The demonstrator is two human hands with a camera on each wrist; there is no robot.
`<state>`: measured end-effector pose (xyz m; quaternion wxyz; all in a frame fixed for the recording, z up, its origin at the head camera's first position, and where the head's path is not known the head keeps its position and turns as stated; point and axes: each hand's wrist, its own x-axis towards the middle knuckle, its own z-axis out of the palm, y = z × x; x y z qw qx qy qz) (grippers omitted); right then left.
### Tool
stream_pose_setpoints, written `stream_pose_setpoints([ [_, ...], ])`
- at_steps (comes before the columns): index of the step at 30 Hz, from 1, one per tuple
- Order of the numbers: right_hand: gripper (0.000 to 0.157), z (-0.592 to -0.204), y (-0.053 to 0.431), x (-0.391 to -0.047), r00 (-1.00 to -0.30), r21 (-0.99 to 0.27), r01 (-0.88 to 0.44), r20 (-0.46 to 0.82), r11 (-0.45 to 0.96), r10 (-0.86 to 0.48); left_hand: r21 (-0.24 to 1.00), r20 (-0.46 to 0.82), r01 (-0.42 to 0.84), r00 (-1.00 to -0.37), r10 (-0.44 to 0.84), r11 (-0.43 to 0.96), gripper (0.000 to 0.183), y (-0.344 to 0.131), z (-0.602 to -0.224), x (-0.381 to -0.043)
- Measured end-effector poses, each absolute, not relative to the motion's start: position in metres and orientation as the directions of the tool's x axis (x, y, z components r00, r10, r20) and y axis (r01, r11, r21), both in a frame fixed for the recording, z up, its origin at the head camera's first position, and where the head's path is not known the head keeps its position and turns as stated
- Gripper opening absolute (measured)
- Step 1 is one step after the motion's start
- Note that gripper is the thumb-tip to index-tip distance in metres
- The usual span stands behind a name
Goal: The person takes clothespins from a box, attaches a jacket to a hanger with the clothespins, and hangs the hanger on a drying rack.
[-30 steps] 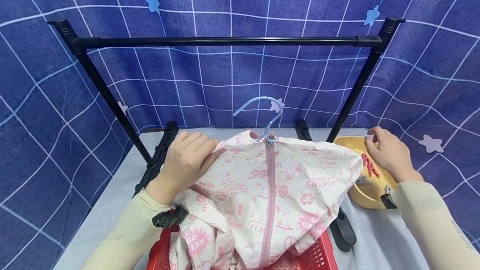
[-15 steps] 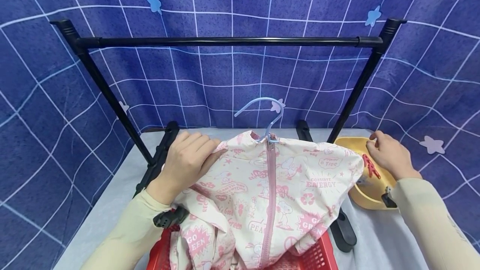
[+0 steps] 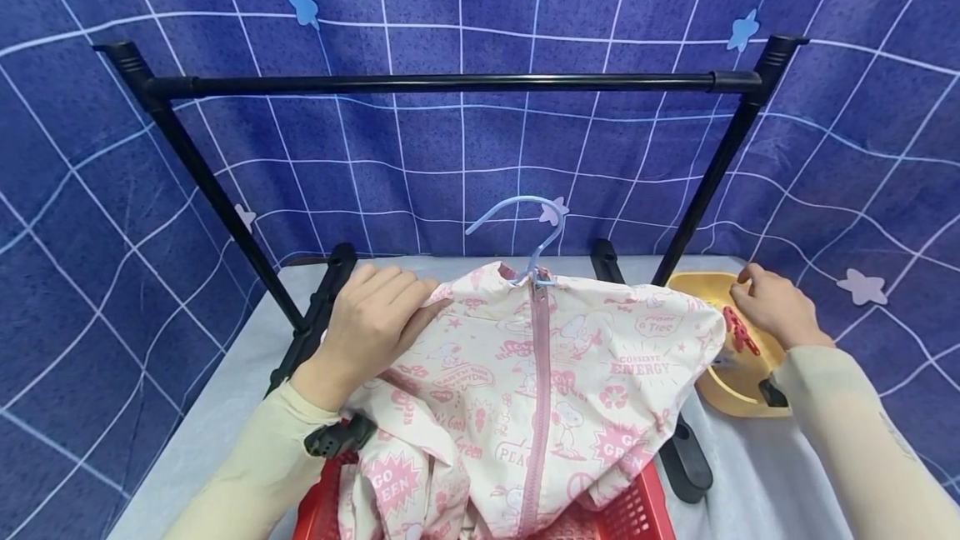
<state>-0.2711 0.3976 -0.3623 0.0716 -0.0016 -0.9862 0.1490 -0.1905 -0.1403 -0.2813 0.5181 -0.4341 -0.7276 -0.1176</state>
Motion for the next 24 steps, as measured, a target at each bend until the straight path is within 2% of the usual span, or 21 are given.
stream_pose_setpoints([
  [16, 0.045, -0.374, 0.408, -0.277, -0.991, -0.31, 0.132, -0.07, 0.941, 0.116, -0.278, 0.857, 0.754, -0.085, 0.508, 0.595, 0.032, -0.14, -0.281, -0.191],
  [24, 0.049, -0.378, 0.412, -0.278, -0.983, -0.311, 0.167, -0.123, 0.936, 0.135, -0.273, 0.857, 0.756, -0.089, 0.508, 0.595, 0.032, -0.139, -0.282, -0.192],
])
